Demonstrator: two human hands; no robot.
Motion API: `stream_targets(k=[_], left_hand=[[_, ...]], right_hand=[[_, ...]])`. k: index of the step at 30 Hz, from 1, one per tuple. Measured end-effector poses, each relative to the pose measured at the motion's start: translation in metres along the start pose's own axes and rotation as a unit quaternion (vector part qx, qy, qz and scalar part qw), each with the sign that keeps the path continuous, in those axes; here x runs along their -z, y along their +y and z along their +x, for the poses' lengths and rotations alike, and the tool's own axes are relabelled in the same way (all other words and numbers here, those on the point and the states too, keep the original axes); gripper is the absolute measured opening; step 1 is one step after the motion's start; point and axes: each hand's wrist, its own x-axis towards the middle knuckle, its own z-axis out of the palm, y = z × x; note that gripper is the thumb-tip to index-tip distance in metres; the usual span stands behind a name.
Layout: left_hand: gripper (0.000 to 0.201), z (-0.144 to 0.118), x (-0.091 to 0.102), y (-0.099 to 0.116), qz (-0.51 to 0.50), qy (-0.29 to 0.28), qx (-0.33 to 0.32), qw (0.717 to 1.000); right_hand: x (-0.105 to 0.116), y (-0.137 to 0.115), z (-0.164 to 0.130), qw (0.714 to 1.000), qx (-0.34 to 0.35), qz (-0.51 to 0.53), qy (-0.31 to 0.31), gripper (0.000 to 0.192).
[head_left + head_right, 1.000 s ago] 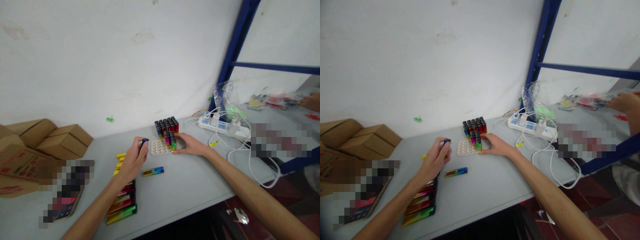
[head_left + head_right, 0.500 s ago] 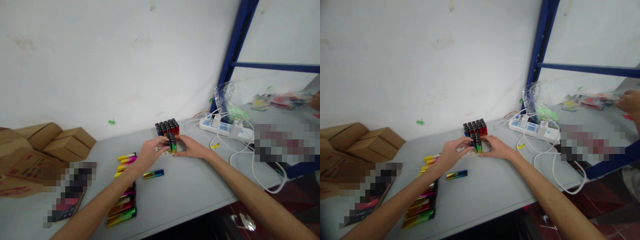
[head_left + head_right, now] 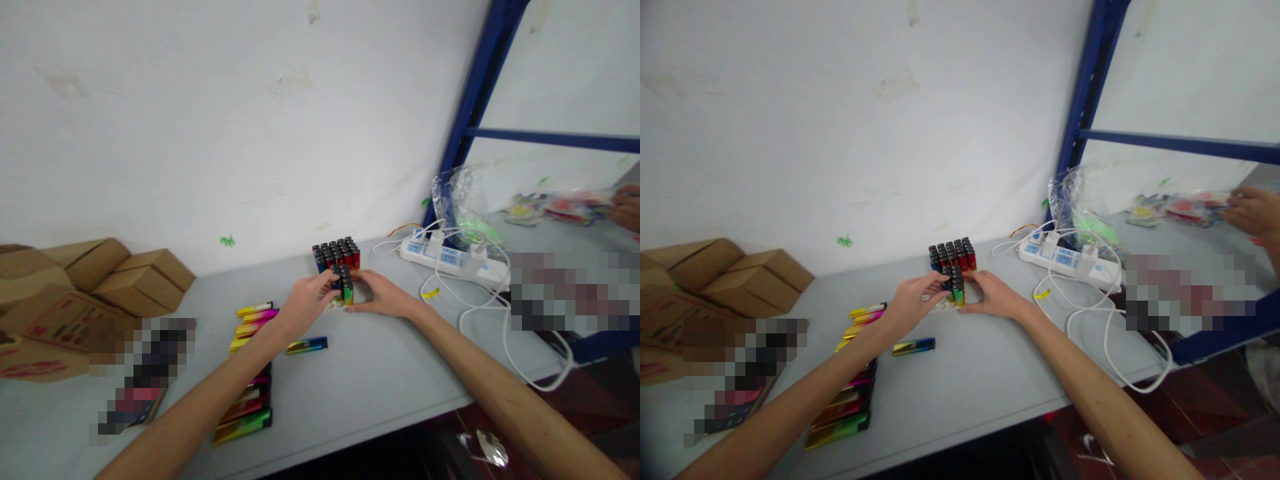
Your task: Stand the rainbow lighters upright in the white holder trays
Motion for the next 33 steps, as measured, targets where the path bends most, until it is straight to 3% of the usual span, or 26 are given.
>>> stream_targets(k=[5,9,14,18,21,25,27,30,33], left_hand=[[0.034,-0.009,0.005,0.007,0.009,-0.004,0.044,0.999],[0.032,-0.037,0.022,0.021,0.118,-0.004,0.037,0.992],[0.028,-0.074,0.042,0.027,0.185,-0.164,0.008,0.969],[0.02,-0.08,0.042,0.017,0.15,-0.225,0.029,0.962],[0.021,-0.073,0.04,0.01,0.081,-0.184,0.025,0.979],[0.017,-0.061,0.041,0.007,-0.032,-0.04,0.033,0.998],[0.021,-0.057,0.039,0.006,-0.143,0.0,0.067,0.987],[0.029,-0.057,0.033,0.003,-0.292,0.024,0.108,0.95],[0.033,-0.061,0.028,0.001,-0.321,0.06,0.13,0.936]], right_hand=[[0.001,-0.002,0.0,1.0,-0.002,0.003,0.002,0.075],[0.001,-0.001,-0.001,1.0,-0.011,-0.003,-0.006,0.074],[0.0,0.002,-0.002,1.0,-0.009,-0.005,-0.007,0.076],[-0.001,0.003,-0.002,1.0,-0.024,-0.004,-0.01,0.076],[-0.001,0.003,-0.002,0.999,-0.035,-0.009,-0.011,0.076],[-0.001,0.003,-0.003,0.999,-0.028,-0.013,-0.012,0.077],[-0.001,0.002,-0.004,0.999,-0.027,-0.015,-0.011,0.077],[0.0,0.0,-0.004,0.999,-0.03,-0.021,-0.006,0.076],[0.001,-0.001,-0.003,0.999,-0.031,-0.029,-0.008,0.075]])
